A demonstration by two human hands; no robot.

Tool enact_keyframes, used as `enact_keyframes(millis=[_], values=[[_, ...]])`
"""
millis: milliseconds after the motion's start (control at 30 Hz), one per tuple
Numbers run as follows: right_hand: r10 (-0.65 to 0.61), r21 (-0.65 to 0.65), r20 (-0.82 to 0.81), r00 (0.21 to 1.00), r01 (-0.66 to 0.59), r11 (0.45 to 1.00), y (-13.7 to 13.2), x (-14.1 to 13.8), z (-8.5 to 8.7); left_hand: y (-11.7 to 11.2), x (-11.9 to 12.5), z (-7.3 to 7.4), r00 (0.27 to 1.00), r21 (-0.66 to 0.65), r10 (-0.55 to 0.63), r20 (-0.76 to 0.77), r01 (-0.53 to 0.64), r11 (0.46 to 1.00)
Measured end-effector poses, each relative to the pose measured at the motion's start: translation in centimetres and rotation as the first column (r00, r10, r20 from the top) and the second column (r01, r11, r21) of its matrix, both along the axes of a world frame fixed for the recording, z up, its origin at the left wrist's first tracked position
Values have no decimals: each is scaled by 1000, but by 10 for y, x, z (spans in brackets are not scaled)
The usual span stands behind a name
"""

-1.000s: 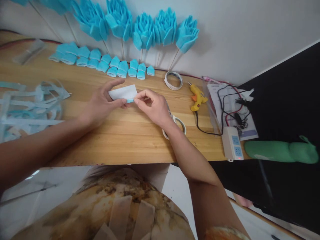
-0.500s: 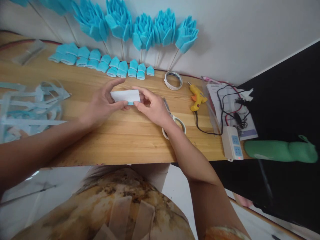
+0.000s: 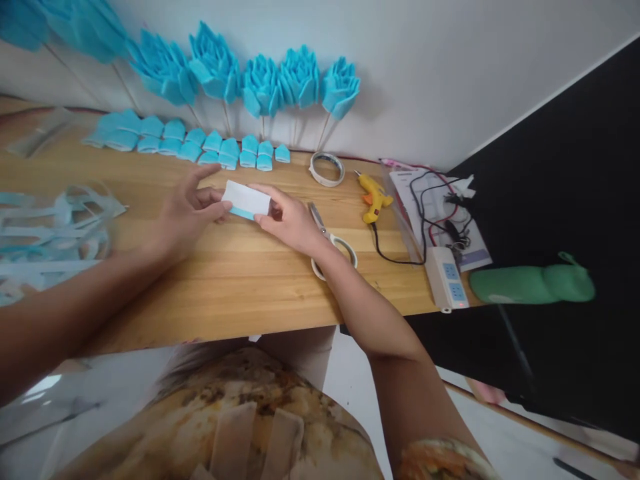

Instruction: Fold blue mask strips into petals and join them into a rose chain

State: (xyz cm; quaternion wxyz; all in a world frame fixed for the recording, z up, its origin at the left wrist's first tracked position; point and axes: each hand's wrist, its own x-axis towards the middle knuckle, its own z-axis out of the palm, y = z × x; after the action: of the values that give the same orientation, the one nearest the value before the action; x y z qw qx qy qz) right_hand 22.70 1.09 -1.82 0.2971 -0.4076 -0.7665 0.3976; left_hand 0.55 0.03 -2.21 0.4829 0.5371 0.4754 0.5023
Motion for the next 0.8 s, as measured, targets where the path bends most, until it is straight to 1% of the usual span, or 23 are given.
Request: enact_keyframes(millis=[100,167,300,367,400,433,467,500,533,567,633,700,800], values=[[-20,-50,-29,999,18,999,-3,-3,4,-1,-1,4,998,14,-14,-62,15,1000],[-11,-73,-18,1000,9,997,-7,-6,8,-3,-2,8,993,30,-25,-116,28,999],[13,-41,58,998,-11,999,-8,-4,17,-2,-5,11,972,40,-68,-225,79,996],[-13,32,85,996,11,999,-2,6,23,0,-8,9,947,47,-115,-298,135,990],[-60,93,97,993,51,994,3,13,26,1,-9,7,928,57,-138,-345,168,984],[-139,177,112,984,118,977,9,23,29,2,-10,6,904,69,-158,-396,201,977],[-249,278,138,958,204,939,15,33,30,3,-11,4,877,87,-167,-451,229,969],[-354,373,180,918,270,888,23,44,30,3,-12,2,848,120,-155,-506,248,961],[-444,454,234,865,307,836,30,55,29,4,-12,1,820,170,-120,-559,255,952],[-516,506,288,807,329,797,36,65,26,4,-13,1,795,235,-64,-603,254,938],[-590,534,388,708,349,770,47,81,17,6,-14,1,758,387,80,-648,236,891],[-597,532,431,676,343,774,54,88,8,6,-15,4,738,507,199,-645,218,834],[-580,531,431,691,325,783,58,89,2,5,-14,12,713,599,296,-635,213,771]])
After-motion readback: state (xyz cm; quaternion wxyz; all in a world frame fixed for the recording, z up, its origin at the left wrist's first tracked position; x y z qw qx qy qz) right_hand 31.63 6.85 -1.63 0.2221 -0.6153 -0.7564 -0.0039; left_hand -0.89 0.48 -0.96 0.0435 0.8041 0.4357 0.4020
